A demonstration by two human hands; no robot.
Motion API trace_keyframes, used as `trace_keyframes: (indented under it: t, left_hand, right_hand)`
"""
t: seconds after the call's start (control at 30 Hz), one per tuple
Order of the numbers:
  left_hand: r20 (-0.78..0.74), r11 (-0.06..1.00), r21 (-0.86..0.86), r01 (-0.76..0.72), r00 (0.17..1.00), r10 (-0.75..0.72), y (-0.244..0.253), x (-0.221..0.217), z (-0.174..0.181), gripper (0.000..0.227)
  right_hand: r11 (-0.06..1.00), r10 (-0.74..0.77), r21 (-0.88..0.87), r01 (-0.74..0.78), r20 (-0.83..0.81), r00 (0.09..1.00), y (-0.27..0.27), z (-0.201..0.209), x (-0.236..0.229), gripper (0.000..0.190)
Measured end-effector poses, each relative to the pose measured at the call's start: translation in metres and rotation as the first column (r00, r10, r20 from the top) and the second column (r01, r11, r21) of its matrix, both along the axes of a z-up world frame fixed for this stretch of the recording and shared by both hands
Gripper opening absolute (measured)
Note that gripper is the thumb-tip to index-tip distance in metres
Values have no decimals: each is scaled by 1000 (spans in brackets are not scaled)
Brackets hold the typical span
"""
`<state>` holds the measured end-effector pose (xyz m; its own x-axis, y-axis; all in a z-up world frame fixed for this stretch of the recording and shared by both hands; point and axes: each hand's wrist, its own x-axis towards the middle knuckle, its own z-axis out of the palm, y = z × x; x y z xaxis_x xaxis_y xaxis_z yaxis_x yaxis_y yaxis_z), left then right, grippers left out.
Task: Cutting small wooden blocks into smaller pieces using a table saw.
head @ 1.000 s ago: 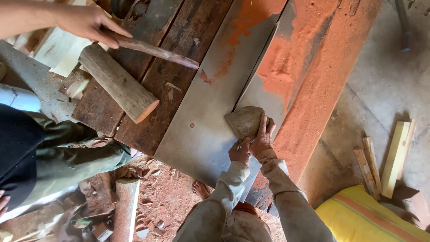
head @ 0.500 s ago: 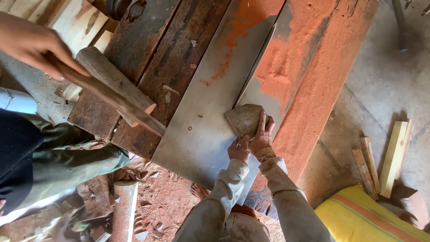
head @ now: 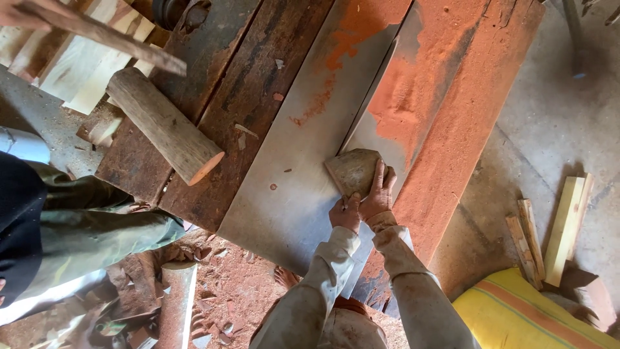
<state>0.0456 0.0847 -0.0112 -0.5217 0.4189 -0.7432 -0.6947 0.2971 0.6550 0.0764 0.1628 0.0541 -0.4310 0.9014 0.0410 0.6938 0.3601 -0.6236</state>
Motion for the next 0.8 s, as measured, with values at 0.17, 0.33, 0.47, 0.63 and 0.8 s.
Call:
trace_keyframes:
  t: [0.17, 0.33, 0.47, 0.63, 0.8]
  left_hand:
    - [-5, 1000, -17, 21, 1000, -21, 0, 1, -15, 68]
    - [-10, 1000, -22, 23, 1000, -23, 2, 1, -24, 63]
    - [-25, 999, -51, 11, 1000, -12, 6, 7, -51, 65]
    - [-24, 996, -87, 16, 1000, -18, 10, -1, -34, 68]
    - [-58, 986, -143, 81, 994, -90, 16, -10, 2, 74]
  right_hand:
    - [1000, -17, 4, 17, -4, 1000, 1, -3, 0, 121]
    - [999, -28, -22, 28, -10, 1000, 1, 2, -2, 122]
    - [998, -44, -50, 45, 9, 999, 4, 0, -1, 120]
    - [995, -65, -66, 68, 51, 997, 10, -10, 1, 119]
    - [1000, -20, -24, 19, -15, 1000, 14, -12, 2, 122]
